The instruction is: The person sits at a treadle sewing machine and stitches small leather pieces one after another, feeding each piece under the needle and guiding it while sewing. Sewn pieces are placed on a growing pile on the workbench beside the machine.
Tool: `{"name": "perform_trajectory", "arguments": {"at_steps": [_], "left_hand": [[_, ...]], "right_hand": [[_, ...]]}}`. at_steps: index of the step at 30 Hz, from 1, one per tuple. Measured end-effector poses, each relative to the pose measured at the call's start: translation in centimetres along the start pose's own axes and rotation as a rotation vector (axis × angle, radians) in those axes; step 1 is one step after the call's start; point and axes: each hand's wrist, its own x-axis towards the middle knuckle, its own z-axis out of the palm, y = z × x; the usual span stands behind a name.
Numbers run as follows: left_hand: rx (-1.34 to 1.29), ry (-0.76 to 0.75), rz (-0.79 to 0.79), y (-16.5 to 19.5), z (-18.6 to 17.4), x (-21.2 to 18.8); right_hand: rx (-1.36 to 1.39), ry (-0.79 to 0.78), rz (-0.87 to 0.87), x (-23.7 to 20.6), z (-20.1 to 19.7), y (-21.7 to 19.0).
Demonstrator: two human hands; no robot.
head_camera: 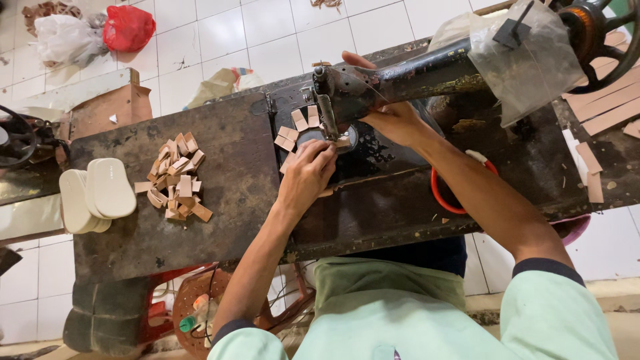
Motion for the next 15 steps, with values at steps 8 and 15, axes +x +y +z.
{"name": "perform_trajectory", "arguments": {"at_steps": [8, 15], "left_hand": [[0.031, -0.042, 0.012, 0.0, 0.1, -0.3], [0.04, -0.027, 0.009, 0.2, -0.1, -0.2]], "right_hand": [[-1.025, -0.089, 0.457, -0.9, -0.1, -0.8], [-1.24, 0.395, -0.291, -10.3, -2.5, -11.0]]}}
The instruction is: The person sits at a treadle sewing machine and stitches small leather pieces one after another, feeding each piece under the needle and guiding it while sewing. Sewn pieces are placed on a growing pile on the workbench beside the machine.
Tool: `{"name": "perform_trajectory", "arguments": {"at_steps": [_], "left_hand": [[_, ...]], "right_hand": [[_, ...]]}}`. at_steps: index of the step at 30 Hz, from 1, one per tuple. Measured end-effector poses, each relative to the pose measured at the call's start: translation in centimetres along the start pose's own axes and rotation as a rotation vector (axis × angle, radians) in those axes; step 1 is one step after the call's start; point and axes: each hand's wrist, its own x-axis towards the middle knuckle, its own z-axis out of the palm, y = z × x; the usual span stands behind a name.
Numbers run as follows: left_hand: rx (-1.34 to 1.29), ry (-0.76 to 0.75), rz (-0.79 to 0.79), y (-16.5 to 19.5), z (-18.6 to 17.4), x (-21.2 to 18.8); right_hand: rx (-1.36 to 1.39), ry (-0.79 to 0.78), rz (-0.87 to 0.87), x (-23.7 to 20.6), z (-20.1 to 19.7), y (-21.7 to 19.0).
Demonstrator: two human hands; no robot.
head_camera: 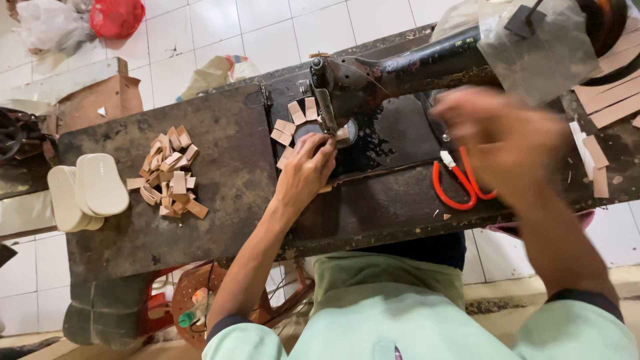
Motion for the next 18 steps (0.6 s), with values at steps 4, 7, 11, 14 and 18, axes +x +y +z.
{"name": "perform_trajectory", "arguments": {"at_steps": [4, 7, 11, 14, 18], "left_hand": [[0.012, 0.004, 0.006, 0.1, -0.1, 0.2], [0.03, 0.018, -0.015, 0.3, 0.0, 0.4], [0.024, 0.004, -0.047, 0.2, -0.1, 0.6], [-0.052, 0.043, -0.059, -0.1, -0.3, 0.8], [-0.263, 0.016, -0.118, -0.9, -1.0, 1.5]], "right_hand": [[-0.519, 0.101, 0.228, 0.5, -3.7, 7.4], [-0.646, -0.09, 0.397, 1.8, -4.7, 12.2], [-0.668, -0.192, 0.47, 1.8, -4.9, 15.1], [-0.658, -0.208, 0.48, 1.2, -4.6, 16.1], [-0.653, -0.195, 0.468, 2.6, -4.9, 15.3]]}}
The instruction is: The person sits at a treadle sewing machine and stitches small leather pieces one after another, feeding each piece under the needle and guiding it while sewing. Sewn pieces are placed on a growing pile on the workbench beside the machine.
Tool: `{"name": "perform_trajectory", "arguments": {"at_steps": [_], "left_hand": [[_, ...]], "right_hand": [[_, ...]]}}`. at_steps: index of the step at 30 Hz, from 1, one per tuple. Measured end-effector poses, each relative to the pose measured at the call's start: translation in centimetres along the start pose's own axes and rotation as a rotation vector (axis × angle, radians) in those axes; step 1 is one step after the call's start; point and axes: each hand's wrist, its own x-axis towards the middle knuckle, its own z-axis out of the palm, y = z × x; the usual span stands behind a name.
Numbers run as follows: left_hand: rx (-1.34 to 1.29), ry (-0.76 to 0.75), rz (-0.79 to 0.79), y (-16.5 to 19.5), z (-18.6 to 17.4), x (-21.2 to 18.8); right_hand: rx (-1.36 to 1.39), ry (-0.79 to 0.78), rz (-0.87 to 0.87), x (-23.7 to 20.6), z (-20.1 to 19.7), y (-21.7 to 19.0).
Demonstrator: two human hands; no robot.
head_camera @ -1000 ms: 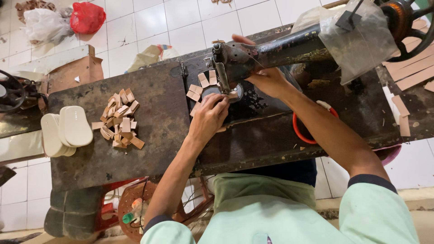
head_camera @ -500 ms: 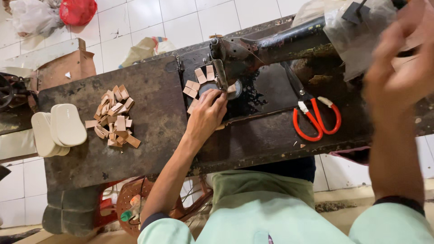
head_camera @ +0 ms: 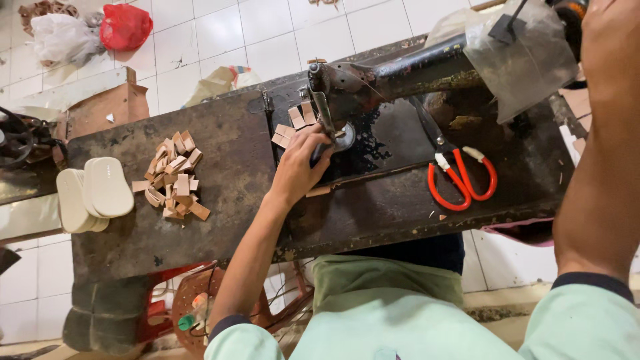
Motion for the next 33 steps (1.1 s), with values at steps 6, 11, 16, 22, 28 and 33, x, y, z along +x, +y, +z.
{"name": "perform_trajectory", "arguments": {"at_steps": [6, 11, 16, 22, 28, 33], "left_hand": [[-0.065, -0.043, -0.074, -0.5, -0.1, 0.7], [-0.075, -0.038, -0.084, -0.7, -0.2, 0.3], [0.333, 0.078, -0.006, 0.2, 1.6, -1.2], [0.511, 0.247, 0.141, -0.7, 2.1, -0.2], [-0.033, 0.013, -0.042, -2.5, 0.2, 1.1], [-0.016, -0.003, -0.147, -2.0, 0.6, 0.7]], "right_hand": [[0.412, 0.354, -0.34, -5.1, -4.9, -11.8], [0.509, -0.375, -0.569, -6.2, 1.5, -23.4], [1.775, -0.614, -0.248, -2.6, 6.2, -25.0], [1.59, -0.54, -0.358, -3.0, 6.0, -24.5], [0.373, -0.573, -0.59, -4.3, 5.0, -23.6], [0.685, -0.171, -0.747, -7.8, -0.3, -20.2]]}}
